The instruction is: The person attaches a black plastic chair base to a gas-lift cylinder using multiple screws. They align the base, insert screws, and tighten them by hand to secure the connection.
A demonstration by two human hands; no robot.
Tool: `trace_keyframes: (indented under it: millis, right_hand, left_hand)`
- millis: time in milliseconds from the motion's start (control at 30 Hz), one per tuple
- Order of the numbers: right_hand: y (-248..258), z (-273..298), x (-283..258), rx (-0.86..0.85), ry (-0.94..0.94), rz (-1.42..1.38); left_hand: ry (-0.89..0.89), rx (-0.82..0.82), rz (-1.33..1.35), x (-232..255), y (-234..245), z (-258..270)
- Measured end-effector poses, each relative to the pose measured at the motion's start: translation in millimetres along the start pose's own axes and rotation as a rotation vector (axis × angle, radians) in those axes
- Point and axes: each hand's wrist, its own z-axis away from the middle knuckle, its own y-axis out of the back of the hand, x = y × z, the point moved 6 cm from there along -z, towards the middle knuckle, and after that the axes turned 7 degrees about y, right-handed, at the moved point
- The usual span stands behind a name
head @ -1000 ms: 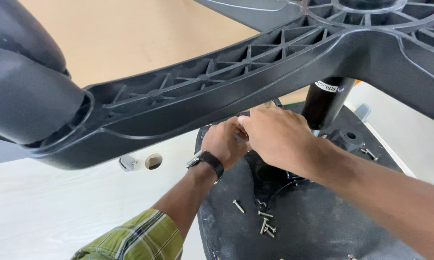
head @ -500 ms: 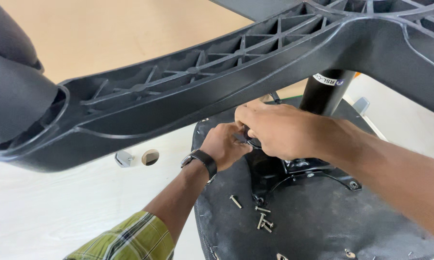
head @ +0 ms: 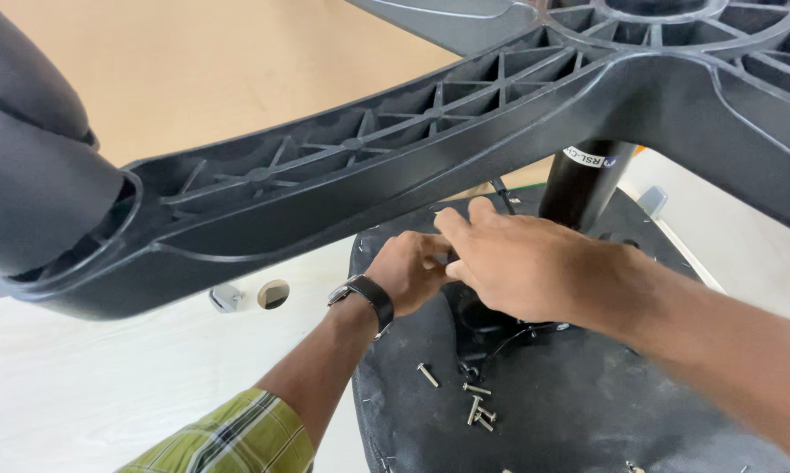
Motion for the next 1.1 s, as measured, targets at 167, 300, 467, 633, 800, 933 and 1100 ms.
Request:
trace_keyframes:
  millis: [167, 300, 467, 633, 800, 933, 1100]
  right_hand:
    - [5.0, 8.1, 8.9, 0.183, -0.198, -0.087]
    - [4.2, 11.8, 9.9, 0.252, -0.245, -0.081]
    - [5.8, 13.1, 8.4, 0.301, -0.259, -0.159]
    - [-3.0, 10.1, 8.9, 0.281, -0.269, -0.135]
    - [-1.1, 7.9, -13.6, 0.481, 0.085, 0.323]
    - [-12.0, 0.3, 11.9, 0.301, -0.270, -0.112]
    - [-5.7, -4.3, 6.0, 0.375, -0.146, -0.082]
  left_hand:
    - [0.042, 0.135, 0.016, 8.5, 1.1, 3.1]
    - [0.005, 0.298, 0.030, 16.2, 5.1, 10.1]
    - [0.100, 0.305, -0.034, 14.6, 2.7, 10.2]
    - [0.063, 0.291, -0.031, 9.8, 2.2, 12.9]
    - [0.005, 0.247, 0.018, 2.2, -0.2, 10.4]
    - [-0.071, 0.233, 0.023, 4.8, 1.6, 9.9]
    - [-0.014, 0.122, 0.079, 6.4, 4.2, 13.1]
